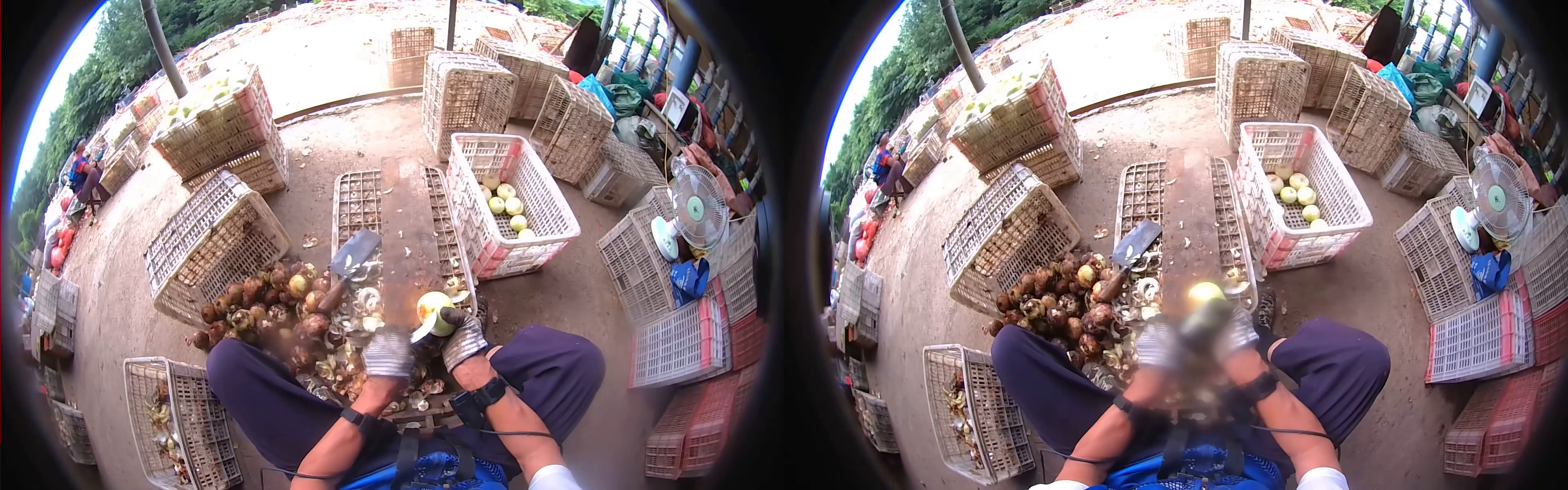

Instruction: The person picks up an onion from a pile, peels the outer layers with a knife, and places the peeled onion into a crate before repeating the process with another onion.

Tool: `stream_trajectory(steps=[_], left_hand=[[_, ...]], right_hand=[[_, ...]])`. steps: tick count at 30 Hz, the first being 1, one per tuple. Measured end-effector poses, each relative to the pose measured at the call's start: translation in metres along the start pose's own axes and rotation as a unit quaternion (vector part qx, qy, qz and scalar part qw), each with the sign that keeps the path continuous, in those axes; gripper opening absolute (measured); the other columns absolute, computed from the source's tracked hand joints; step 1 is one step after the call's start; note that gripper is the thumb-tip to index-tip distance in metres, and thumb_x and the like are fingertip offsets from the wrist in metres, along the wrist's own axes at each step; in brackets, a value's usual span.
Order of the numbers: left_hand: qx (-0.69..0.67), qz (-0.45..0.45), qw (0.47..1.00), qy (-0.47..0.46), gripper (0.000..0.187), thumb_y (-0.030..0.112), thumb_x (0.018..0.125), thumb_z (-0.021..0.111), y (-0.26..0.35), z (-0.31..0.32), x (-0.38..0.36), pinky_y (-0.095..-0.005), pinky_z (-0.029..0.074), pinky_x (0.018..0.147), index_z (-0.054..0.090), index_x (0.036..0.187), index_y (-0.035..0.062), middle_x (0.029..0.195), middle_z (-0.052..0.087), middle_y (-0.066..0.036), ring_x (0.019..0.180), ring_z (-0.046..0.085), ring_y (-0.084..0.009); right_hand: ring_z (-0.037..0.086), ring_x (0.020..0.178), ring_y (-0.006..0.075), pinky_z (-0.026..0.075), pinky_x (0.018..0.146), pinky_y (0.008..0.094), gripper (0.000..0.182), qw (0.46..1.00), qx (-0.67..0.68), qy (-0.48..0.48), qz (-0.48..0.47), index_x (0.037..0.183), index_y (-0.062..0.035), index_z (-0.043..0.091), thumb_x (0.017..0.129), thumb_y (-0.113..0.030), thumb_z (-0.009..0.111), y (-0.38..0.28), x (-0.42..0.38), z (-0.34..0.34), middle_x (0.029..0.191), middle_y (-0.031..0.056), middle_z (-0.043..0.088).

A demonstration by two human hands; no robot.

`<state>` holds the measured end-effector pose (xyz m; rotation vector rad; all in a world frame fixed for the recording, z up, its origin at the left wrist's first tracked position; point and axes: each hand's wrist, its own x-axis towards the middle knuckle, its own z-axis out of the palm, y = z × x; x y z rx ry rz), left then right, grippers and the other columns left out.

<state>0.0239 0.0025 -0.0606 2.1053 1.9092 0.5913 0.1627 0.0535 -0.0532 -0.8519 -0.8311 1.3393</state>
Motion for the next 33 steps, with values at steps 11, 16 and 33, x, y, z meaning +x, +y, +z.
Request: stream_trajectory(steps=[11,16,33], left_hand=[[-0.217,0.032,0.975,0.045,0.036,0.013,0.069,0.068,-0.056,0.114,0.005,-0.042,0.048,0.071,0.058,0.102,0.0034,0.092,0.062,-0.016,0.083,0.061,-0.0334],[-0.349,-0.016,0.936,-0.029,0.033,0.013,0.071,0.069,0.012,-0.009,0.013,-0.0386,0.049,0.063,0.063,0.102,0.0049,0.085,0.065,-0.014,0.07,0.063,-0.0279],[-0.551,-0.182,0.814,0.011,0.031,0.003,0.079,0.068,0.017,-0.084,0.03,-0.0253,0.052,0.064,0.057,0.108,-0.001,0.09,0.06,-0.006,0.078,0.06,-0.0134]], right_hand=[[0.052,0.096,0.0175,0.047,0.083,0.0279,0.026,0.985,0.067,-0.076,0.141,0.113,-0.003,0.049,0.087,-0.005,0.05,0.017,0.008,-0.024,0.107,0.0074,0.052],[0.053,0.092,0.0168,0.047,0.081,0.0279,0.025,0.978,0.078,-0.129,0.145,0.112,-0.0035,0.05,0.09,-0.016,0.049,-0.001,0.008,-0.02,0.105,0.0057,0.053],[0.067,0.082,0.0292,0.058,0.07,0.0383,0.053,0.971,-0.214,-0.107,0.028,0.115,0.0058,0.056,0.066,-0.006,0.07,0.072,0.011,-0.065,0.096,0.0164,0.066]])
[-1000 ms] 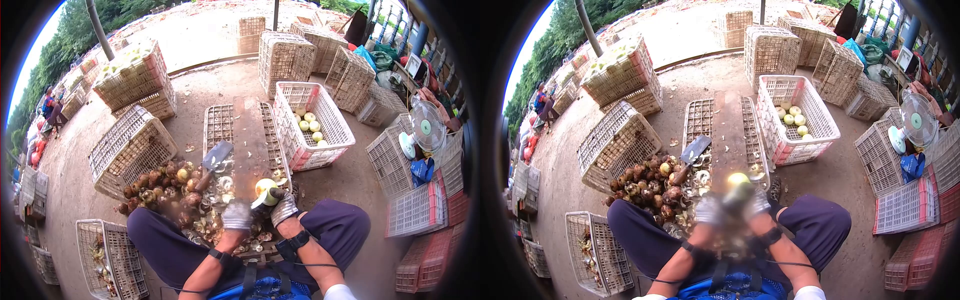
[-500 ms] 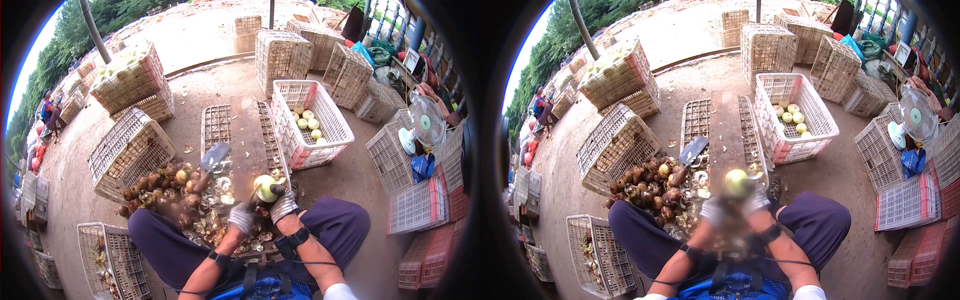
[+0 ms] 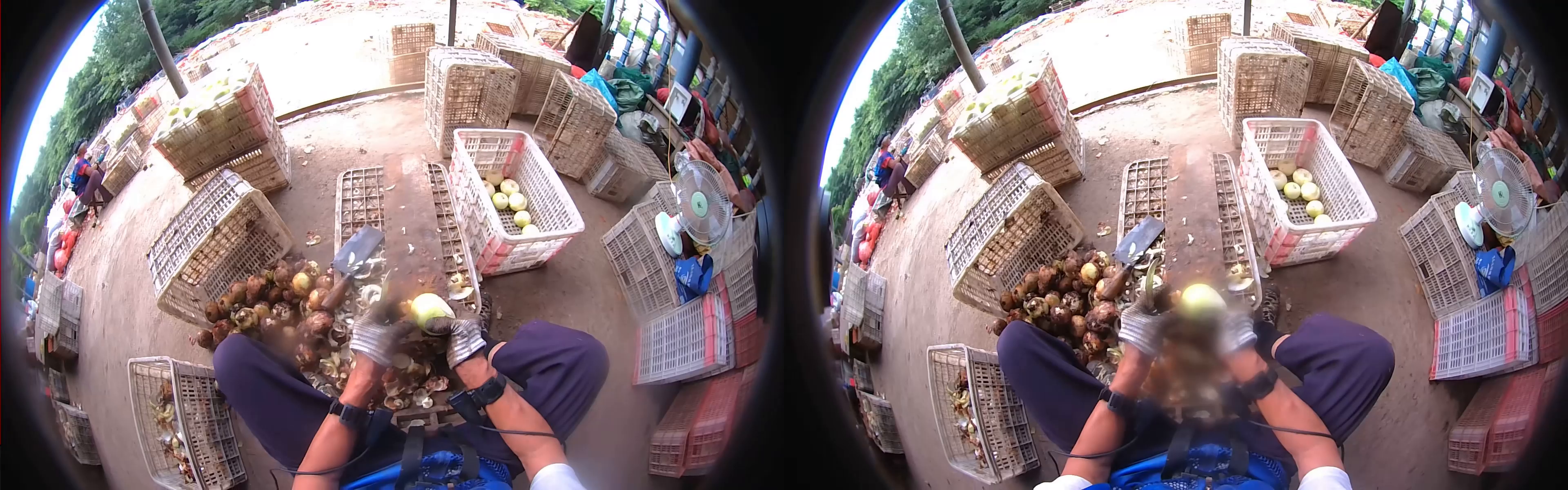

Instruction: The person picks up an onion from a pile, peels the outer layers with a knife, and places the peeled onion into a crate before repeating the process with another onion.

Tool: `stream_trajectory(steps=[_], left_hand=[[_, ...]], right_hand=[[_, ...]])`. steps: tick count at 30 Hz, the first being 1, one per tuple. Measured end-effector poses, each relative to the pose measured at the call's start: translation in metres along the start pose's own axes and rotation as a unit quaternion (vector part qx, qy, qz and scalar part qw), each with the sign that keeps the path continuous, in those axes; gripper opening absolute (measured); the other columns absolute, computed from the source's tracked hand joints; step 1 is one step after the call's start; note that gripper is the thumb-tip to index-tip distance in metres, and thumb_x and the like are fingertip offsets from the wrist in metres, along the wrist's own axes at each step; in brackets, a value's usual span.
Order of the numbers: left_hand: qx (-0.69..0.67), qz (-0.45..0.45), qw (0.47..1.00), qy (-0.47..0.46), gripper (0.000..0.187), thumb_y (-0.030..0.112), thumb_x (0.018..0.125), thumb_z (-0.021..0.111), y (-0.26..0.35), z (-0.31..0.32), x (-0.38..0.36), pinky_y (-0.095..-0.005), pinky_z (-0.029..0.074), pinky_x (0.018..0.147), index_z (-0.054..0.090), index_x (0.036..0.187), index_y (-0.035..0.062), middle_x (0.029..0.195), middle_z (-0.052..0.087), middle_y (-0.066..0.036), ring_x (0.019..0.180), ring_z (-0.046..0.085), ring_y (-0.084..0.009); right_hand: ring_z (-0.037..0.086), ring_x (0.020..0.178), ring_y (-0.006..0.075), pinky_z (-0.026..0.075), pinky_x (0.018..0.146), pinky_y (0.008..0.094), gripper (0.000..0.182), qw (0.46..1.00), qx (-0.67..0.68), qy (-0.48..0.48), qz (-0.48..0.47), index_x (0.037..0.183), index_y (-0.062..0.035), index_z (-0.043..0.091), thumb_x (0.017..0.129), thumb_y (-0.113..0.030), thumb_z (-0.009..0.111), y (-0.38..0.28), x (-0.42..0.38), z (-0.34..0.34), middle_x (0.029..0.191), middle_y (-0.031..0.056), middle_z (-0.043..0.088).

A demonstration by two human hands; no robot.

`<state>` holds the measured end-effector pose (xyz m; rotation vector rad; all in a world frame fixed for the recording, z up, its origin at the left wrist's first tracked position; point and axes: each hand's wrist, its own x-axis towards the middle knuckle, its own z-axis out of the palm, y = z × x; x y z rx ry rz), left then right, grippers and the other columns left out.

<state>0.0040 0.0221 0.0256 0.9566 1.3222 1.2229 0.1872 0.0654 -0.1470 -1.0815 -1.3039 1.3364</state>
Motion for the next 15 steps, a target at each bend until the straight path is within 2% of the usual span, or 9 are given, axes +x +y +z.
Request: stream_trajectory(steps=[1,4,7,12,14,15], left_hand=[[-0.025,-0.034,0.999,0.003,0.031,0.004,0.078,0.069,0.004,0.001,-0.002,-0.025,0.052,0.064,0.058,0.107,-0.0011,0.09,0.06,-0.006,0.077,0.06,-0.0132],[-0.075,-0.028,0.997,-0.016,0.029,0.004,0.077,0.069,0.001,-0.003,-0.001,-0.025,0.05,0.06,0.058,0.103,-0.0006,0.087,0.06,-0.005,0.073,0.057,-0.0117],[-0.039,0.009,0.999,0.0,0.027,0.004,0.077,0.069,-0.005,-0.006,0.001,-0.024,0.048,0.059,0.061,0.102,-0.0018,0.084,0.061,-0.002,0.069,0.055,-0.0087],[0.045,0.082,0.995,-0.016,0.029,0.011,0.076,0.068,-0.091,-0.041,0.022,-0.0288,0.048,0.061,0.06,0.102,0.0003,0.084,0.064,-0.004,0.07,0.058,-0.0128],[0.278,0.136,0.95,-0.051,0.031,0.015,0.074,0.069,-0.094,-0.054,0.026,-0.0309,0.048,0.063,0.06,0.101,0.0019,0.083,0.065,-0.005,0.072,0.059,-0.0152],[0.468,0.166,0.865,-0.075,0.032,0.017,0.073,0.069,-0.078,-0.057,0.028,-0.0318,0.049,0.065,0.06,0.1,0.0031,0.083,0.065,-0.006,0.073,0.06,-0.0166]], right_hand=[[0.067,0.082,0.0297,0.058,0.07,0.0389,0.053,1.0,-0.028,-0.012,-0.008,0.116,0.006,0.056,0.066,-0.006,0.07,-0.001,-0.003,0.001,0.096,0.0169,0.066],[0.067,0.082,0.0311,0.057,0.071,0.0406,0.054,0.996,-0.074,-0.035,-0.018,0.116,0.0065,0.055,0.066,-0.007,0.069,-0.004,-0.009,0.004,0.097,0.0185,0.066],[0.066,0.083,0.0326,0.057,0.073,0.0423,0.055,0.994,-0.093,-0.043,-0.025,0.117,0.007,0.054,0.066,-0.009,0.068,-0.002,-0.008,0.004,0.098,0.02,0.065],[0.066,0.083,0.0351,0.056,0.075,0.0451,0.057,0.996,-0.077,-0.036,-0.022,0.118,0.0078,0.053,0.066,-0.011,0.067,0.011,0.002,0.0,0.1,0.0226,0.065],[0.066,0.084,0.036,0.055,0.076,0.0463,0.058,0.999,-0.028,-0.045,0.002,0.119,0.0082,0.053,0.066,-0.012,0.067,0.01,0.005,-0.002,0.1,0.0237,0.064],[0.065,0.084,0.0382,0.055,0.076,0.0472,0.059,0.996,0.043,-0.068,0.04,0.12,0.0077,0.052,0.068,-0.018,0.065,-0.017,0.002,-0.002,0.101,0.0256,0.063]])
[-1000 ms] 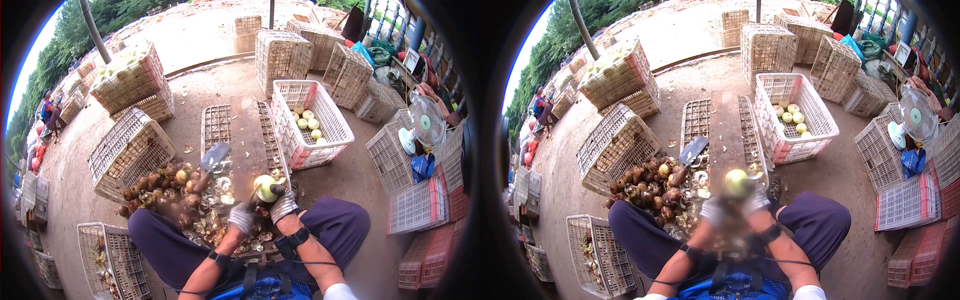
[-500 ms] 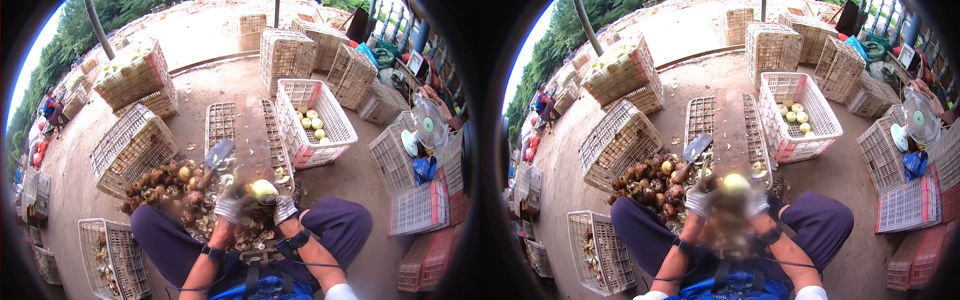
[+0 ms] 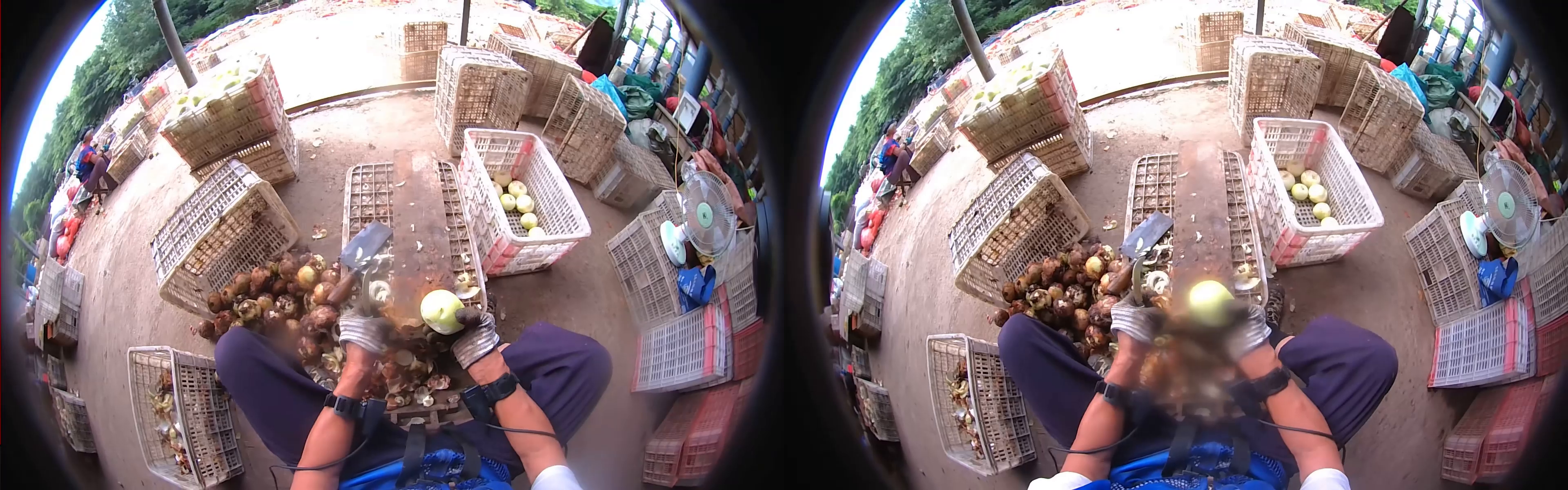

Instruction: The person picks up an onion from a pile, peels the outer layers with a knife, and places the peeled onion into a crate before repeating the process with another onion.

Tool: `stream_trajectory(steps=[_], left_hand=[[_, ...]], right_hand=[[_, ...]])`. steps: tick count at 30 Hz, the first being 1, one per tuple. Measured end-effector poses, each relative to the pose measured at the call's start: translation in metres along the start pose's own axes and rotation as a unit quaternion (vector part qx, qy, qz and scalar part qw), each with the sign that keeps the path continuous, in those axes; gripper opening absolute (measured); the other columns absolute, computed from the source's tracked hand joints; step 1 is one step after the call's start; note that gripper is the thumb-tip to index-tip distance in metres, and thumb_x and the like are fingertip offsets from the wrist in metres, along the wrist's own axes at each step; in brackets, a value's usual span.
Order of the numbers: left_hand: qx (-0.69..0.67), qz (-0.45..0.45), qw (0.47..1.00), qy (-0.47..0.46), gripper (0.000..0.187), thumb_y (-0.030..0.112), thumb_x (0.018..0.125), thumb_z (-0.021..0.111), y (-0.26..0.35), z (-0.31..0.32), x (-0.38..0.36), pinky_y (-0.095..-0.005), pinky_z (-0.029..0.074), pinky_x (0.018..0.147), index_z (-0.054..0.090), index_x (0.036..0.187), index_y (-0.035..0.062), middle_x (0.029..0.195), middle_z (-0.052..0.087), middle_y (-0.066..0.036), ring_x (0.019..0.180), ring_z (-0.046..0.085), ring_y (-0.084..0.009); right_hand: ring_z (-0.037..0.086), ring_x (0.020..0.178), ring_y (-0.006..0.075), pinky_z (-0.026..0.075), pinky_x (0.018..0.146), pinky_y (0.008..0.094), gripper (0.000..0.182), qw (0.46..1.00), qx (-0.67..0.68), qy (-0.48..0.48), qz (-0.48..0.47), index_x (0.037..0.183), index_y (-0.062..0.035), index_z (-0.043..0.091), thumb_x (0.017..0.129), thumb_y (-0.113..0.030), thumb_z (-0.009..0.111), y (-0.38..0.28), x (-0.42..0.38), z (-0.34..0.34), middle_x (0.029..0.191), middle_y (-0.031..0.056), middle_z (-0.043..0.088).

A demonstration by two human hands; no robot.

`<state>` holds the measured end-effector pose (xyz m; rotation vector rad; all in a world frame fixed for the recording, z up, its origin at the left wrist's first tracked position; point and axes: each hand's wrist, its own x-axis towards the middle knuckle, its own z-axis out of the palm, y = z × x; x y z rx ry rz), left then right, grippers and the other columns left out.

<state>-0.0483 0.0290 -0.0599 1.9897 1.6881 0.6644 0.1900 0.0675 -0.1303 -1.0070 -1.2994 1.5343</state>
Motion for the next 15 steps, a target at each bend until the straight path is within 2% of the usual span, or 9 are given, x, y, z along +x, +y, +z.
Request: stream_trajectory(steps=[1,2,3,5,6,8,10,12,15], left_hand=[[0.203,0.036,0.978,-0.044,0.032,0.019,0.072,0.069,0.002,-0.009,0.002,-0.0326,0.049,0.066,0.061,0.1,0.0043,0.083,0.065,-0.007,0.074,0.06,-0.0181],[0.157,-0.043,0.986,-0.047,0.033,0.02,0.071,0.07,-0.011,-0.001,0.005,-0.0331,0.049,0.066,0.061,0.099,0.0047,0.084,0.065,-0.007,0.074,0.06,-0.0192],[0.11,-0.121,0.985,-0.05,0.034,0.02,0.07,0.071,-0.032,0.017,0.012,-0.0336,0.049,0.065,0.061,0.099,0.005,0.085,0.065,-0.008,0.074,0.061,-0.0203],[0.049,-0.241,0.968,-0.042,0.027,0.016,0.071,0.069,-0.029,0.016,0.016,-0.0362,0.049,0.063,0.063,0.096,0.0047,0.081,0.066,-0.009,0.071,0.061,-0.0219],[0.021,-0.223,0.974,-0.027,0.025,0.014,0.072,0.069,-0.023,0.013,0.012,-0.0358,0.049,0.062,0.064,0.094,0.0038,0.079,0.066,-0.009,0.069,0.061,-0.0206],[-0.036,-0.185,0.982,0.002,0.02,0.011,0.073,0.069,-0.016,0.01,0.003,-0.035,0.049,0.06,0.065,0.09,0.0021,0.074,0.066,-0.008,0.066,0.061,-0.018],[-0.152,-0.238,0.958,-0.05,0.018,0.009,0.072,0.071,-0.004,-0.003,0.004,-0.0304,0.047,0.056,0.066,0.088,0.0023,0.068,0.063,-0.008,0.061,0.057,-0.0142],[-0.298,-0.273,0.913,-0.05,0.02,0.01,0.071,0.073,0.016,-0.018,-0.004,-0.0287,0.046,0.055,0.065,0.088,0.0024,0.068,0.062,-0.007,0.059,0.055,-0.0134],[-0.168,-0.213,0.962,-0.007,0.017,0.011,0.072,0.071,0.054,-0.041,-0.007,-0.0298,0.045,0.055,0.065,0.086,0.0031,0.069,0.061,-0.007,0.06,0.055,-0.0148]], right_hand=[[0.064,0.084,0.0404,0.055,0.075,0.0481,0.062,0.996,0.074,-0.019,0.037,0.121,0.0073,0.051,0.069,-0.024,0.063,-0.028,-0.005,0.003,0.102,0.0275,0.063],[0.064,0.084,0.0425,0.054,0.074,0.049,0.064,0.986,0.143,-0.033,0.077,0.122,0.0069,0.05,0.071,-0.03,0.062,-0.057,-0.01,0.007,0.103,0.0294,0.062],[0.063,0.084,0.0431,0.054,0.074,0.0492,0.065,0.998,-0.002,-0.049,0.037,0.123,0.0062,0.05,0.073,-0.033,0.06,-0.072,-0.013,0.011,0.103,0.0295,0.062],[0.063,0.084,0.0438,0.054,0.073,0.05,0.066,0.99,-0.123,-0.063,-0.014,0.124,0.0047,0.049,0.076,-0.04,0.056,-0.071,-0.012,0.005,0.103,0.0299,0.061],[0.063,0.084,0.0441,0.054,0.072,0.0504,0.067,0.98,-0.182,-0.066,-0.04,0.125,0.0039,0.049,0.077,-0.044,0.054,-0.073,-0.011,0.004,0.103,0.03,0.061],[0.063,0.085,0.0437,0.054,0.072,0.0508,0.067,0.984,-0.166,-0.062,-0.014,0.125,0.004,0.049,0.078,-0.044,0.056,-0.081,-0.012,0.003,0.104,0.0297,0.061],[0.063,0.086,0.0434,0.054,0.073,0.0514,0.068,0.984,-0.168,-0.058,-0.021,0.124,0.004,0.049,0.078,-0.045,0.059,-0.094,-0.015,0.008,0.104,0.0293,0.061],[0.063,0.086,0.0432,0.054,0.074,0.0518,0.068,0.986,-0.159,-0.048,-0.028,0.124,0.004,0.048,0.078,-0.045,0.061,-0.094,-0.014,0.011,0.104,0.0288,0.062],[0.063,0.087,0.0429,0.054,0.076,0.0515,0.068,0.995,-0.094,-0.016,-0.029,0.123,0.004,0.048,0.077,-0.043,0.064,-0.061,-0.01,0.006,0.104,0.0276,0.062]])
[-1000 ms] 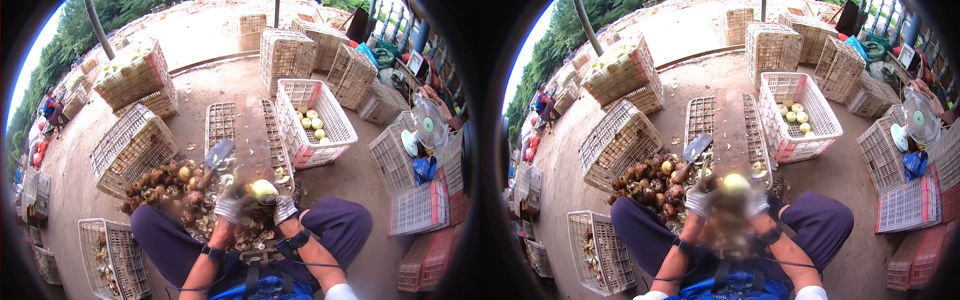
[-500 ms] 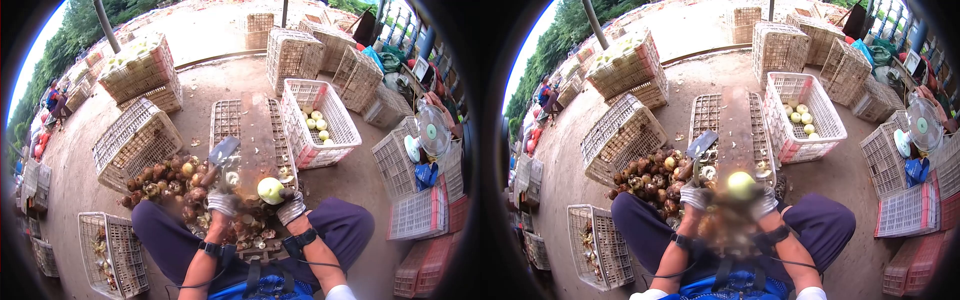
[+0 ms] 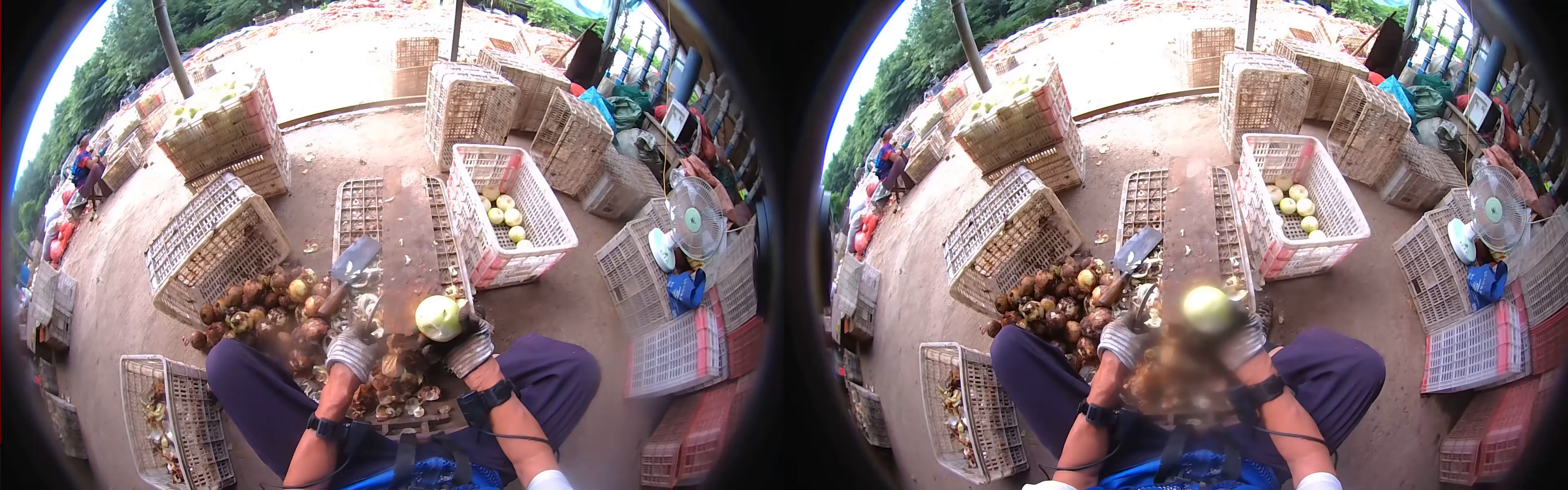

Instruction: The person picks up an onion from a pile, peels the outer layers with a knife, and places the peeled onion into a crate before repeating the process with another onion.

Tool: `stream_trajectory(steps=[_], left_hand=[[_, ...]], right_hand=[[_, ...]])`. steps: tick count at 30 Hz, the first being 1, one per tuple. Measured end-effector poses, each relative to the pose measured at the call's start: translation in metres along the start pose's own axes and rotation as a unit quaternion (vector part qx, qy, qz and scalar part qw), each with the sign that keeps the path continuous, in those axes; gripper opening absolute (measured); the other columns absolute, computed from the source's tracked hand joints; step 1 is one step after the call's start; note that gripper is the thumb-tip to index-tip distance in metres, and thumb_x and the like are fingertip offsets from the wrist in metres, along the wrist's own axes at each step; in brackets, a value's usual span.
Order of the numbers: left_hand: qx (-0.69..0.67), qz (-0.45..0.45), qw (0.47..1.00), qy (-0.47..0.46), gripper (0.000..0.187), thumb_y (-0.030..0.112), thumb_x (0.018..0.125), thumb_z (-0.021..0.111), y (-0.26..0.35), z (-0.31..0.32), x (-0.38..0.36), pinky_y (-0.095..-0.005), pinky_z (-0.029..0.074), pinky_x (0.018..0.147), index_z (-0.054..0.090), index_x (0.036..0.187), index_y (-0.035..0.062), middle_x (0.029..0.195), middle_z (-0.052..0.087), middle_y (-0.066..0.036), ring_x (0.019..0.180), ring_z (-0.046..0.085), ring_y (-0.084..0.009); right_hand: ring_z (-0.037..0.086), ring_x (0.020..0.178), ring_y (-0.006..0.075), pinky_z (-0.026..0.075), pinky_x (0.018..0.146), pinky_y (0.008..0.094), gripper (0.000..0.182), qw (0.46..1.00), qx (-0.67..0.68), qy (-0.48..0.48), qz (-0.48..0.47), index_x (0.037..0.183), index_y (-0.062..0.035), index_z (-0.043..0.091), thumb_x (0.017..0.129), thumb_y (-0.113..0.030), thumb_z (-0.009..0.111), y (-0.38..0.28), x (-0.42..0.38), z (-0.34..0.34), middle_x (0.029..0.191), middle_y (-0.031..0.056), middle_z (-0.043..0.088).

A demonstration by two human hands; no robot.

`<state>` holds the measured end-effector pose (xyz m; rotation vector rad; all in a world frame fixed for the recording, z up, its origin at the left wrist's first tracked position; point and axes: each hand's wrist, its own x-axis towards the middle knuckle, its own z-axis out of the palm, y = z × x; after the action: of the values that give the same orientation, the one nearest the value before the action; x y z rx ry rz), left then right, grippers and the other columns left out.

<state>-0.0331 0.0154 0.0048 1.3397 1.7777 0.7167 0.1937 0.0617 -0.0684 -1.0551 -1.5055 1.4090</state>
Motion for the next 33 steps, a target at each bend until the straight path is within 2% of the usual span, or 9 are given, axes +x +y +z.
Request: stream_trajectory(steps=[3,5,9,14,16,18,25,28,33], left_hand=[[0.12,0.121,0.984,0.06,0.023,0.016,0.072,0.068,0.013,0.002,-0.009,-0.0376,0.048,0.061,0.065,0.092,0.0052,0.076,0.062,-0.013,0.068,0.06,-0.0261],[0.112,0.257,0.945,0.171,0.026,0.016,0.074,0.062,-0.004,0.024,-0.009,-0.0455,0.049,0.061,0.064,0.098,0.007,0.078,0.062,-0.017,0.069,0.061,-0.0357],[0.226,0.293,0.923,0.109,0.023,0.008,0.07,0.058,0.018,0.03,-0.025,-0.0455,0.049,0.067,0.06,0.093,0.0043,0.085,0.06,-0.017,0.079,0.058,-0.0359],[0.275,0.232,0.927,0.102,0.023,0.007,0.069,0.058,0.021,0.04,-0.022,-0.0438,0.049,0.069,0.059,0.091,0.0027,0.088,0.059,-0.017,0.085,0.056,-0.0355],[0.3,0.226,0.922,0.096,0.022,0.007,0.069,0.058,0.018,0.043,-0.019,-0.0438,0.049,0.069,0.059,0.09,0.0022,0.089,0.059,-0.018,0.085,0.056,-0.0354],[0.309,0.235,0.917,0.092,0.024,0.009,0.07,0.058,0.016,0.044,-0.016,-0.0438,0.049,0.069,0.059,0.093,0.0019,0.09,0.059,-0.018,0.085,0.057,-0.0354],[0.298,0.124,0.946,0.026,0.04,0.023,0.075,0.065,-0.012,0.064,0.011,-0.0436,0.051,0.071,0.057,0.108,0.0011,0.096,0.061,-0.021,0.088,0.061,-0.0366],[0.297,0.08,0.951,0.035,0.048,0.03,0.077,0.067,-0.02,0.066,0.018,-0.0436,0.052,0.072,0.056,0.114,0.0008,0.098,0.062,-0.022,0.09,0.063,-0.0371],[0.27,0.025,0.961,0.058,0.034,0.017,0.079,0.062,-0.023,0.052,0.024,-0.0422,0.051,0.068,0.06,0.11,0.0026,0.092,0.063,-0.022,0.078,0.063,-0.0358]], right_hand=[[0.063,0.089,0.0418,0.054,0.078,0.0502,0.063,0.965,0.255,0.017,0.058,0.122,0.0034,0.05,0.075,-0.036,0.066,0.011,0.0,0.004,0.103,0.0256,0.063],[0.063,0.09,0.0395,0.054,0.079,0.0486,0.059,0.787,0.581,0.002,0.21,0.12,0.0027,0.052,0.073,-0.029,0.068,-0.027,-0.004,0.005,0.103,0.0233,0.064],[0.064,0.089,0.0351,0.054,0.079,0.0471,0.052,0.82,0.539,0.03,0.193,0.116,0.0018,0.056,0.07,-0.019,0.069,-0.009,-0.002,0.012,0.102,0.0193,0.065],[0.065,0.088,0.0345,0.055,0.081,0.0475,0.051,0.787,0.574,0.054,0.219,0.114,0.0026,0.057,0.068,-0.013,0.071,-0.014,-0.003,0.016,0.101,0.0185,0.066],[0.065,0.088,0.0349,0.055,0.082,0.0473,0.052,0.898,0.401,0.109,0.143,0.114,0.0036,0.057,0.066,-0.01,0.072,0.017,0.002,0.023,0.101,0.0191,0.065],[0.065,0.089,0.0354,0.055,0.083,0.0472,0.053,0.934,0.31,0.139,0.108,0.114,0.0045,0.056,0.065,-0.008,0.072,0.034,0.002,0.023,0.102,0.0198,0.065],[0.066,0.082,0.0361,0.058,0.075,0.0462,0.051,0.927,0.336,0.166,0.028,0.112,0.0052,0.055,0.065,-0.006,0.071,0.022,0.001,0.022,0.096,0.0202,0.065],[0.066,0.072,0.0359,0.059,0.066,0.0453,0.049,0.874,0.464,0.117,0.083,0.11,0.005,0.054,0.065,-0.009,0.07,-0.029,-0.002,0.013,0.088,0.0205,0.066],[0.066,0.066,0.0358,0.059,0.059,0.0455,0.047,0.885,0.448,0.102,0.074,0.108,0.0057,0.056,0.065,-0.008,0.068,-0.024,0.004,0.0,0.085,0.0213,0.066]])
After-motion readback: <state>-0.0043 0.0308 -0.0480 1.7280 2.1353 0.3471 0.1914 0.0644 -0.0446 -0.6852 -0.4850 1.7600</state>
